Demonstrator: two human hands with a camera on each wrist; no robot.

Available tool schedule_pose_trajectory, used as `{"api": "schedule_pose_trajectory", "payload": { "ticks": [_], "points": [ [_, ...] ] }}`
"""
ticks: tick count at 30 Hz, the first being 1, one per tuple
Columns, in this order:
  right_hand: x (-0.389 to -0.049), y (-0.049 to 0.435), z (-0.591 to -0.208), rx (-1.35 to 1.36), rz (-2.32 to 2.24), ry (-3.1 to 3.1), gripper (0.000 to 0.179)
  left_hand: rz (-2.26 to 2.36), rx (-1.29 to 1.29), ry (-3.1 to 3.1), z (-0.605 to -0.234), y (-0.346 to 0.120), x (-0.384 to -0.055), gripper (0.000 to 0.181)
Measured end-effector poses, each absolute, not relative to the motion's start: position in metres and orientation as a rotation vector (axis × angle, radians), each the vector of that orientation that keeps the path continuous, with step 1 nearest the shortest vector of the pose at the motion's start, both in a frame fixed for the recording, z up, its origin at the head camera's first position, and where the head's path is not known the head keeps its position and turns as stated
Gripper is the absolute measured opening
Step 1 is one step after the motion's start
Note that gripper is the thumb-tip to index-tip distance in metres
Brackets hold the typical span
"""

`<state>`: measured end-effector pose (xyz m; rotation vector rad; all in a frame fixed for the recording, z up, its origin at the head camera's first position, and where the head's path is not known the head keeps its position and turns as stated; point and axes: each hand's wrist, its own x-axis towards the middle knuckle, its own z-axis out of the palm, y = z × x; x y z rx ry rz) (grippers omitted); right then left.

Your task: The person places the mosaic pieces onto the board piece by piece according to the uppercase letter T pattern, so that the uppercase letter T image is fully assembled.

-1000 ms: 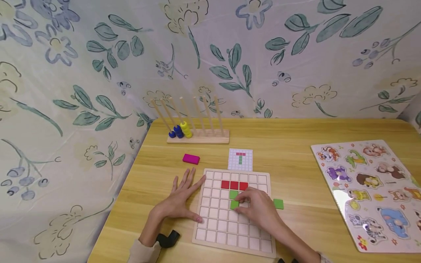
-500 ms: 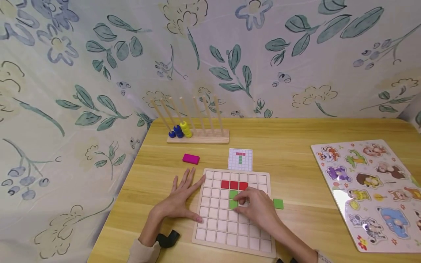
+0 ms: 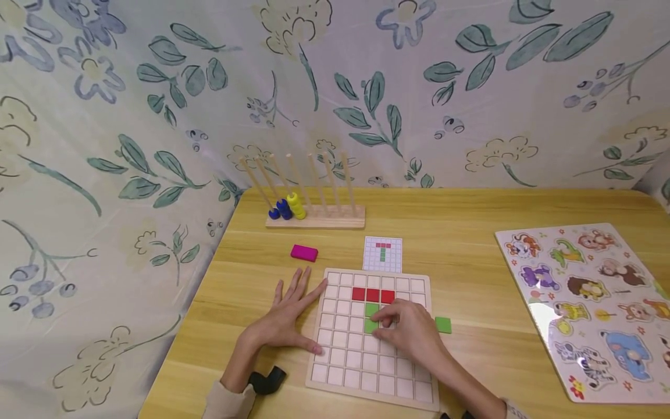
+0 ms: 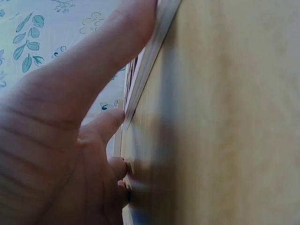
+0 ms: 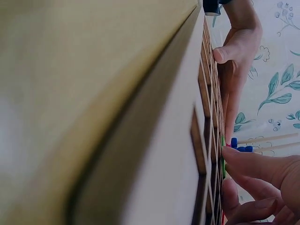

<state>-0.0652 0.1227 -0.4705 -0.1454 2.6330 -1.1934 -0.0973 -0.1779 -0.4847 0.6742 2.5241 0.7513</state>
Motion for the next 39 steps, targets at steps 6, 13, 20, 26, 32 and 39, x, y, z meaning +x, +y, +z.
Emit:
{"api": "schedule_pose_trajectory", "payload": {
  "ticks": [6, 13, 20, 26, 32, 39],
  "points": [
    [-0.065, 0.124, -0.472, -0.163, -1.222, 2.633, 0.019, 0.748, 0.676, 2.527, -0.485, -0.178, -0.097, 0.131],
    [-0.064, 0.151, -0.464, -0.238, -1.253, 2.737, 0.014, 0.744, 0.684, 2.534, -0.488, -0.177, -0.096, 0.131],
    [-0.059, 0.199, -0.46, -0.204, -1.233, 2.832, 0.02, 0.723, 0.676, 2.544, -0.49, -0.175, -0.093, 0.133],
    [-0.052, 0.238, -0.471, -0.17, -1.186, 2.956, 0.021, 0.734, 0.664, 2.531, -0.49, -0.174, -0.092, 0.133],
    [-0.048, 0.257, -0.479, -0.148, -1.163, 2.957, 0.025, 0.73, 0.659, 2.539, -0.49, -0.174, -0.092, 0.133],
    [-0.046, 0.261, -0.485, -0.165, -1.129, 2.949, 0.03, 0.741, 0.661, 2.532, -0.491, -0.174, -0.092, 0.133]
  ]
}}
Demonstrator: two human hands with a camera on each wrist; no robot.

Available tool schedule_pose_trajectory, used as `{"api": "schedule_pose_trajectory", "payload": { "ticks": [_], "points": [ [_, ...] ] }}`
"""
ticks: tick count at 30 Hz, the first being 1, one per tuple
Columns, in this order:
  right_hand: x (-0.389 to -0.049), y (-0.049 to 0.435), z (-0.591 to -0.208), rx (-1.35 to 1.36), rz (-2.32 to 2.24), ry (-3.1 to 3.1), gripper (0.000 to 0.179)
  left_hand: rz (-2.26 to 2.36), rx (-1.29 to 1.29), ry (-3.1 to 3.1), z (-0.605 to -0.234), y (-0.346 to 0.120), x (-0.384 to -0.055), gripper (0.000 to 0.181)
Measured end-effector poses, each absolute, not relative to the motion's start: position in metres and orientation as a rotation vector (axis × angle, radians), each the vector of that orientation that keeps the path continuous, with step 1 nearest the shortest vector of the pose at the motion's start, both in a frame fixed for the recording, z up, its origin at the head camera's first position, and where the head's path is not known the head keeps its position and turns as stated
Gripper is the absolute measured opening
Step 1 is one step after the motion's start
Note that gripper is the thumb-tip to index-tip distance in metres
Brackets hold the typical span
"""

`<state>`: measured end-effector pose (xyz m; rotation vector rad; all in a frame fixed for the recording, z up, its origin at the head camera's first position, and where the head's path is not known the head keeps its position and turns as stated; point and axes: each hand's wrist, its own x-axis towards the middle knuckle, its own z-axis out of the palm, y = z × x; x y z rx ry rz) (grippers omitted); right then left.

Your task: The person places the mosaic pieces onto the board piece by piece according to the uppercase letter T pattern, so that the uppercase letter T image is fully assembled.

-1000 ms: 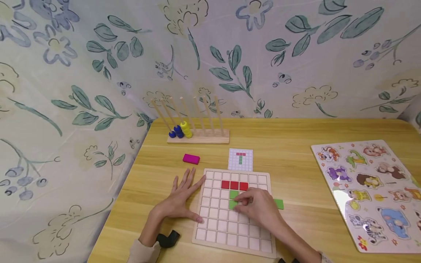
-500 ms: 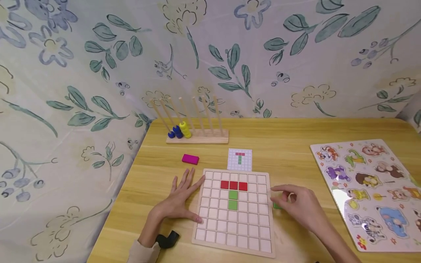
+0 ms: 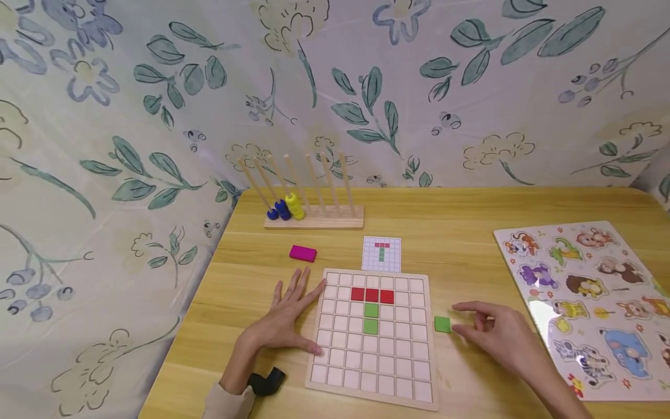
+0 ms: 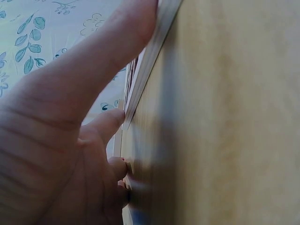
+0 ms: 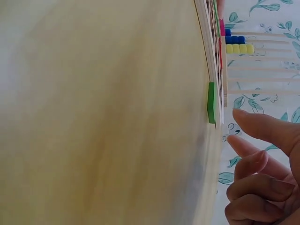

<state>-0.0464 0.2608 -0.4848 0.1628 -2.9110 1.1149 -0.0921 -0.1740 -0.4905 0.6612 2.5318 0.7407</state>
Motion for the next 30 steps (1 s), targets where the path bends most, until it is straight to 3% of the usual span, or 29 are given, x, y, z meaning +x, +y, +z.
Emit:
{"api": "schedule_pose_trajectory", "payload": {
  "ticks": [22, 30],
  "points": [
    [-0.05, 0.251, -0.487, 0.125, 1.17, -3.081, 0.045, 0.741, 0.664, 2.533, -0.49, -0.174, -0.092, 0.133],
    [-0.053, 0.25, -0.486, 0.118, 1.199, -3.08, 0.04, 0.737, 0.661, 2.537, -0.492, -0.174, -0.092, 0.133]
  ]
}}
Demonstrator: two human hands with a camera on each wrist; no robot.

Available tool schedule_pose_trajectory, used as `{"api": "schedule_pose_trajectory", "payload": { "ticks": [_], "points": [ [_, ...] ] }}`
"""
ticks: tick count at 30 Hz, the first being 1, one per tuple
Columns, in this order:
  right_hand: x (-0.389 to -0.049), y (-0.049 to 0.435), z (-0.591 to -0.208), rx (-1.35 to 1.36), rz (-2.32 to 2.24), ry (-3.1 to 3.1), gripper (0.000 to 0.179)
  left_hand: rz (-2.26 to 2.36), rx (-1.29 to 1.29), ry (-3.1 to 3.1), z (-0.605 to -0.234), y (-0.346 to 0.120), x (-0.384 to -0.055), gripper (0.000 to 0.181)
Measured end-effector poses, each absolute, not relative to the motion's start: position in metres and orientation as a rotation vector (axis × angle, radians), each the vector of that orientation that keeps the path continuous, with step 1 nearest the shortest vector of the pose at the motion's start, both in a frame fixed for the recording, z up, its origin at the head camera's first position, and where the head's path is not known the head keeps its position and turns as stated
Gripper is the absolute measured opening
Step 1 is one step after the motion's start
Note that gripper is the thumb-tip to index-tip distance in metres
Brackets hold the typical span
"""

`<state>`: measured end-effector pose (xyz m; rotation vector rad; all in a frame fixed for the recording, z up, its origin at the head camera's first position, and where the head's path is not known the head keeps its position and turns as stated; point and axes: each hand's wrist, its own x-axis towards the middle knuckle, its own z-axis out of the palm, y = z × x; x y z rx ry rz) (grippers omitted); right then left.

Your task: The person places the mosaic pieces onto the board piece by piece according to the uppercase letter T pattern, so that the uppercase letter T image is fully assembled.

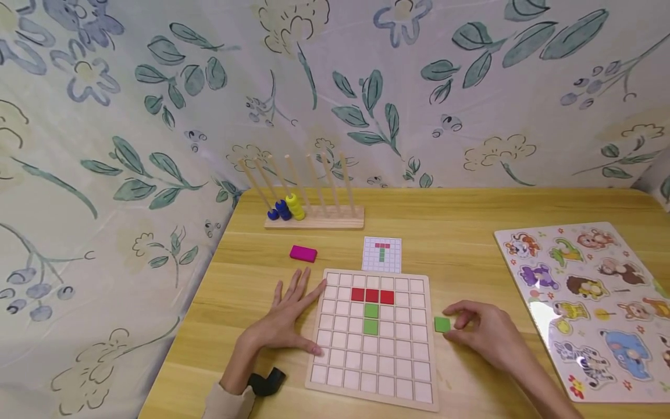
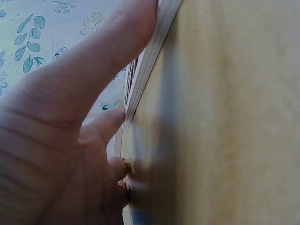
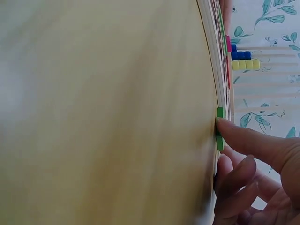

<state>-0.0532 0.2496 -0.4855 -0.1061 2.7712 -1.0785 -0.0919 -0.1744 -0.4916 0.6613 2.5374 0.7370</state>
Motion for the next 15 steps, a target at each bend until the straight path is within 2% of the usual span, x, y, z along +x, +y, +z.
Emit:
{"api": "schedule_pose_trajectory", "payload": {
  "ticks": [15],
  "points": [
    [-0.0536, 0.2453, -0.4856, -0.063, -0.991, 2.777, 0.03, 0.74, 0.661, 2.536, -0.4902, -0.1743, -0.0915, 0.133]
  ]
}}
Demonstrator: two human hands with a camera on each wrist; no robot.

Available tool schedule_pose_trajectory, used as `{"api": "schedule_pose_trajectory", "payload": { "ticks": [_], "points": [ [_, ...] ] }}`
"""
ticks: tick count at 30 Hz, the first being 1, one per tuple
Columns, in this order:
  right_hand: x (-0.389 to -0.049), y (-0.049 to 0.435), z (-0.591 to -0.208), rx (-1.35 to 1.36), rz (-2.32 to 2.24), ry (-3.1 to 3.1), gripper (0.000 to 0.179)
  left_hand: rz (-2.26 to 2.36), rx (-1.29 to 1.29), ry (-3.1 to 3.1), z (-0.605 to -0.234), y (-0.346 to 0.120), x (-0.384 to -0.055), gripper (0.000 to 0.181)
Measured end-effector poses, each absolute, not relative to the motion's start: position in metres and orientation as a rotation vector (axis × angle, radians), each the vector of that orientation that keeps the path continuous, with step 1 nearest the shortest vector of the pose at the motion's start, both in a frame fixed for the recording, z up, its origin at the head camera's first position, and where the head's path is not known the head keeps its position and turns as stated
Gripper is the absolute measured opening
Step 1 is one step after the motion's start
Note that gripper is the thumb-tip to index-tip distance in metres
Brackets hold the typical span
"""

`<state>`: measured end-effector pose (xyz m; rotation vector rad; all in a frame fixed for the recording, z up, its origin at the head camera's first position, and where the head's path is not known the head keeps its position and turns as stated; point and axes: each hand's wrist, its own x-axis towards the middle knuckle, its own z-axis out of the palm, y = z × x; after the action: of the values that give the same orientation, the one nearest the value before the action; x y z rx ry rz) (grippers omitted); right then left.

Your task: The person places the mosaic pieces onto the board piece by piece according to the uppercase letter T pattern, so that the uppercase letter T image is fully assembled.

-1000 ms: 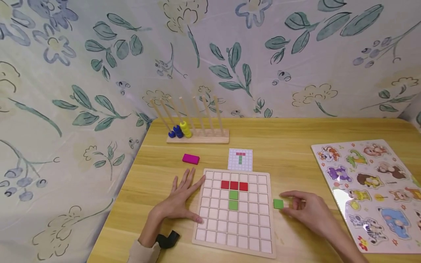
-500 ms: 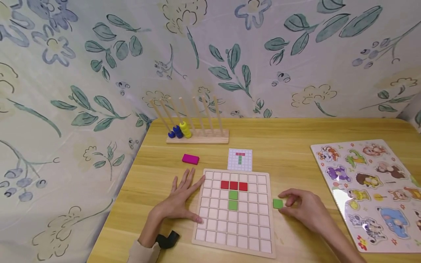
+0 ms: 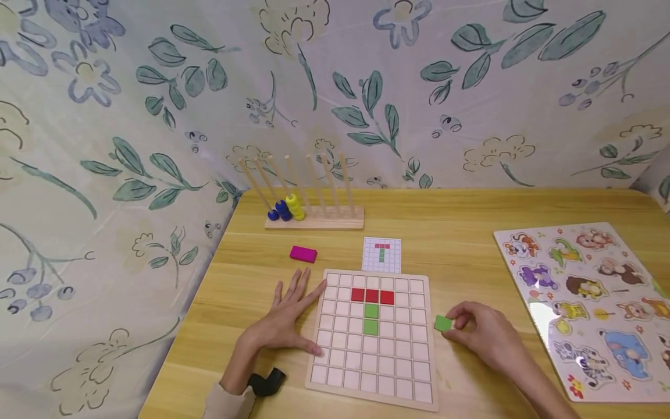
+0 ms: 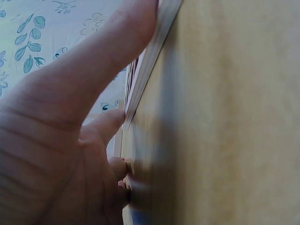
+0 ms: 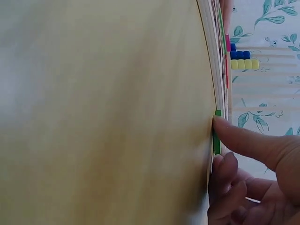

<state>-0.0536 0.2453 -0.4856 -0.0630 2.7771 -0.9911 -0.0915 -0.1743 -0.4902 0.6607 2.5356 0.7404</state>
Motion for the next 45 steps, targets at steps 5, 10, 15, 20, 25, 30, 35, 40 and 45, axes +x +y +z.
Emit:
{"api": "schedule_pose_trajectory", "payload": {
  "ticks": [5, 10, 15, 20, 25, 30, 35, 40, 45],
  "points": [
    [-0.053, 0.245, -0.482, -0.094, -0.978, 2.769, 0.032, 0.745, 0.656, 2.536, -0.49, -0.174, -0.091, 0.133],
    [-0.054, 0.242, -0.47, -0.093, -0.991, 2.728, 0.033, 0.748, 0.657, 2.538, -0.49, -0.175, -0.091, 0.133],
    [-0.055, 0.227, -0.458, -0.093, -1.092, 2.648, 0.03, 0.743, 0.658, 2.542, -0.492, -0.175, -0.09, 0.134],
    [-0.05, 0.203, -0.456, -0.147, -1.174, 2.647, 0.027, 0.743, 0.657, 2.545, -0.493, -0.175, -0.09, 0.134],
    [-0.046, 0.176, -0.459, -0.154, -1.184, 2.633, 0.025, 0.739, 0.656, 2.543, -0.492, -0.175, -0.091, 0.134],
    [-0.043, 0.154, -0.461, -0.185, -1.231, 2.622, 0.024, 0.739, 0.661, 2.537, -0.491, -0.175, -0.091, 0.133],
    [-0.041, 0.139, -0.464, -0.228, -1.229, 2.618, 0.024, 0.736, 0.663, 2.537, -0.492, -0.175, -0.091, 0.133],
    [-0.04, 0.13, -0.466, -0.222, -1.212, 2.57, 0.023, 0.736, 0.66, 2.539, -0.493, -0.175, -0.091, 0.134],
    [-0.038, 0.127, -0.47, -0.266, -1.226, 2.575, 0.022, 0.735, 0.662, 2.537, -0.493, -0.175, -0.091, 0.133]
  ]
}}
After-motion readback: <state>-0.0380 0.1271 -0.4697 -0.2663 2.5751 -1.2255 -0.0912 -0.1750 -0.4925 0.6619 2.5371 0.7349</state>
